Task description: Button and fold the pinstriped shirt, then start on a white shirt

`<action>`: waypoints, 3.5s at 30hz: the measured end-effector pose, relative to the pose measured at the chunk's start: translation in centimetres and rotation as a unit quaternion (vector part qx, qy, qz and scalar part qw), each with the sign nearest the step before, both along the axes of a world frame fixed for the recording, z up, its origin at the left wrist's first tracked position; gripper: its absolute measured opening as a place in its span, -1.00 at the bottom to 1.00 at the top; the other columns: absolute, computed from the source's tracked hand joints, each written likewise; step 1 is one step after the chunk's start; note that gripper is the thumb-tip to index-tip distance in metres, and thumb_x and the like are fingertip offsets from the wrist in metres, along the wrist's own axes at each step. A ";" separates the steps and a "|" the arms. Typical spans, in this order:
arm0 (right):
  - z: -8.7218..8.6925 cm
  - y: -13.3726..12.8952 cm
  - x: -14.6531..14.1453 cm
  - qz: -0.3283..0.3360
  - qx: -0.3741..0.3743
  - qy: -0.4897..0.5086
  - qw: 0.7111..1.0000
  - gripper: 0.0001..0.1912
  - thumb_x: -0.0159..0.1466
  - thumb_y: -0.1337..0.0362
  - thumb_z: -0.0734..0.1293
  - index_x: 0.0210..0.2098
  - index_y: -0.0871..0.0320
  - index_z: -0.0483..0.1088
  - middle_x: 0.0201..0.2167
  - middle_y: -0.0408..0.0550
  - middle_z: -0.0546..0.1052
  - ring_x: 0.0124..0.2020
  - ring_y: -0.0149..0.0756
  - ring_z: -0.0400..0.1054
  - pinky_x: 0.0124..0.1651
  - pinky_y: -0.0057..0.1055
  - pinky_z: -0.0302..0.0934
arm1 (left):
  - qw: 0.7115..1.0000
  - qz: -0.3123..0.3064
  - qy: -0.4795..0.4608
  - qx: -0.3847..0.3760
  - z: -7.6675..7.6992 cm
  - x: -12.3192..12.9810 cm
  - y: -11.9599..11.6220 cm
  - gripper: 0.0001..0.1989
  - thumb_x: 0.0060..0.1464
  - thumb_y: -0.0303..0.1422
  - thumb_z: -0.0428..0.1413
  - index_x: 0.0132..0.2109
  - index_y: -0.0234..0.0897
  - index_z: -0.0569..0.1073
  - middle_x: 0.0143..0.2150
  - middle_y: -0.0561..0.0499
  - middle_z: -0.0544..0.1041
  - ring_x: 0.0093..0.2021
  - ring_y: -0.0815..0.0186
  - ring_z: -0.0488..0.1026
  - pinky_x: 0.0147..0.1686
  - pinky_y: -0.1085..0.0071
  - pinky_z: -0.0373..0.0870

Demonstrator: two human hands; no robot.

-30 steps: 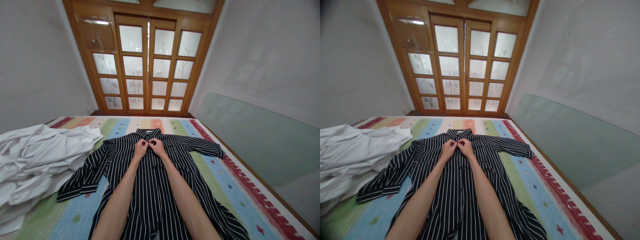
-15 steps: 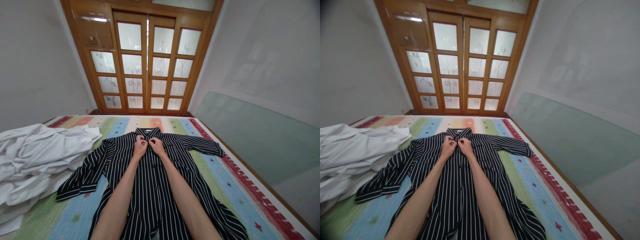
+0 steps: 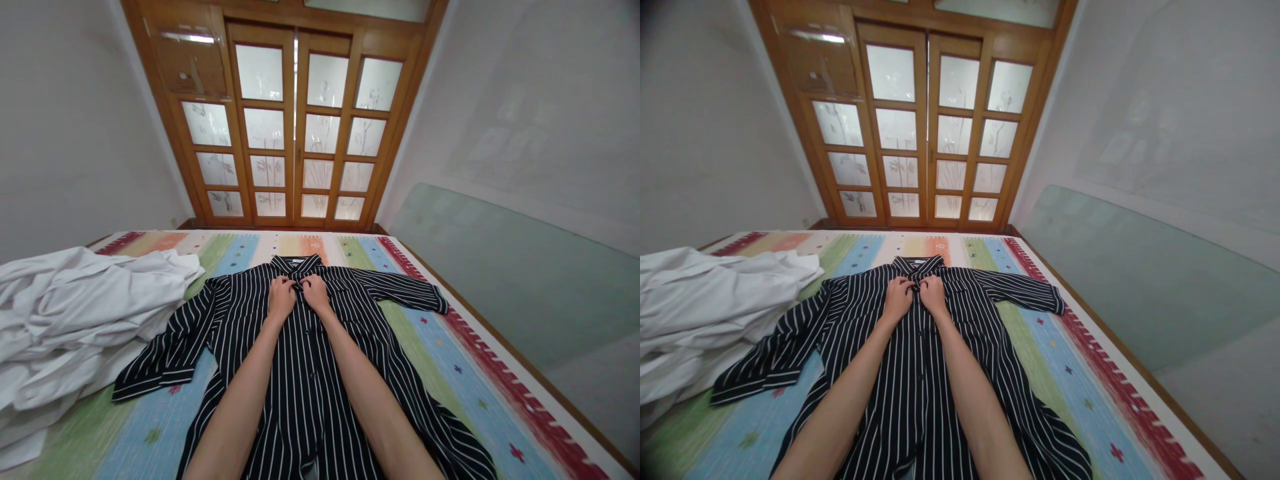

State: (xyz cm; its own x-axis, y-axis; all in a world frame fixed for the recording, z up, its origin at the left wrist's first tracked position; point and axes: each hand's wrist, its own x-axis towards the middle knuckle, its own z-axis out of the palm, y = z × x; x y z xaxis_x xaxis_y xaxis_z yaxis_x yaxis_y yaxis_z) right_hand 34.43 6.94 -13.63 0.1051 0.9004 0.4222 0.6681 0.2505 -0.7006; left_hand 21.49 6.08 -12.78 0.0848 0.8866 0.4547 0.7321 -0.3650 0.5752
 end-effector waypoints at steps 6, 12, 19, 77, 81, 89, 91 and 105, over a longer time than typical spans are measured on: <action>0.3 -0.1 0.4 -0.007 -0.023 0.034 0.999 -0.61 0.27 0.45 0.10 -0.47 0.16 0.51 -0.33 -0.01 0.57 -0.22 -0.29 0.40 -0.05 -0.41 0.16 | 0.997 0.004 0.072 -0.019 0.2 0.2 -0.6 -0.70 0.12 -0.50 -0.02 -0.13 -0.30 0.58 -0.06 -0.17 0.52 0.01 0.06 0.36 0.06 0.13 0.29; 0.7 -0.1 1.0 -0.018 -0.041 0.085 0.995 -0.59 0.28 0.37 0.05 -0.47 0.14 0.48 -0.37 -0.08 0.58 -0.29 -0.32 0.42 -0.18 -0.46 0.21 | 0.994 -0.002 0.104 -0.030 0.5 0.2 -1.6 -0.69 0.16 -0.47 -0.03 0.00 -0.34 0.50 -0.01 -0.19 0.52 0.03 0.08 0.39 0.04 0.18 0.28; 1.6 -3.5 1.6 -0.044 0.006 0.060 0.997 -0.81 0.18 0.18 0.28 -0.45 0.15 0.44 -0.40 -0.06 0.53 -0.32 -0.28 0.38 -0.20 -0.43 0.21 | 0.994 -0.013 0.110 -0.010 1.0 -0.1 -3.1 -0.72 0.15 -0.46 0.00 0.01 -0.35 0.41 -0.06 -0.20 0.50 -0.02 0.09 0.41 0.00 0.21 0.29; 2.0 -5.9 0.9 0.100 -0.081 0.078 0.989 -0.81 0.11 0.34 0.26 -0.57 0.17 0.45 -0.56 -0.17 0.52 -0.45 -0.38 0.40 -0.30 -0.49 0.23 | 0.994 -0.088 -0.013 -0.065 0.5 -1.1 -5.0 -0.86 0.09 -0.46 0.09 -0.41 -0.26 0.51 -0.13 -0.06 0.57 -0.05 0.22 0.46 0.06 0.23 0.31; 1.7 -6.5 1.3 0.098 -0.064 0.093 0.989 -0.91 0.04 0.28 0.35 -0.50 0.17 0.47 -0.52 -0.17 0.52 -0.45 -0.37 0.37 -0.33 -0.49 0.22 | 0.992 -0.090 -0.032 -0.079 0.8 -1.3 -4.9 -0.87 0.08 -0.45 0.10 -0.38 -0.26 0.54 -0.17 -0.05 0.59 -0.09 0.25 0.48 0.04 0.27 0.33; 1.5 -7.0 1.3 0.092 -0.036 0.082 0.992 -0.90 0.03 0.36 0.35 -0.45 0.14 0.53 -0.47 -0.13 0.56 -0.43 -0.35 0.38 -0.25 -0.43 0.25 | 0.989 -0.060 -0.067 -0.117 1.2 -0.8 -4.3 -0.89 0.06 -0.42 0.12 -0.37 -0.26 0.54 -0.38 0.01 0.59 -0.33 0.29 0.52 -0.24 0.38 0.42; 1.4 -6.9 1.4 0.088 -0.040 0.094 0.991 -0.88 0.07 0.33 0.32 -0.45 0.13 0.53 -0.46 -0.12 0.57 -0.40 -0.33 0.41 -0.22 -0.41 0.26 | 0.990 -0.053 -0.076 -0.104 1.1 -0.6 -4.7 -0.87 0.10 -0.42 0.08 -0.33 -0.27 0.54 -0.35 0.01 0.59 -0.32 0.30 0.51 -0.23 0.38 0.41; 1.3 -6.3 2.0 0.126 -0.058 0.169 0.976 -0.77 0.16 0.24 0.24 -0.46 0.18 0.50 -0.42 -0.10 0.55 -0.33 -0.31 0.41 -0.16 -0.39 0.25 | 0.990 -0.067 -0.102 -0.077 0.6 -0.3 -5.7 -0.86 0.16 -0.39 0.04 -0.30 -0.27 0.48 -0.28 -0.04 0.57 -0.29 0.26 0.49 -0.23 0.36 0.37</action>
State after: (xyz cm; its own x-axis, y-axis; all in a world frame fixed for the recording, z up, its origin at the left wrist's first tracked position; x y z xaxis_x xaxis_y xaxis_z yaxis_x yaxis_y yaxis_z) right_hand 36.39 0.62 -12.33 -0.0101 0.9555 0.2947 0.3220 0.2821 -0.9037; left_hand 21.21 0.43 -12.18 0.1263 0.9336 0.3354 0.5457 -0.3477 0.7624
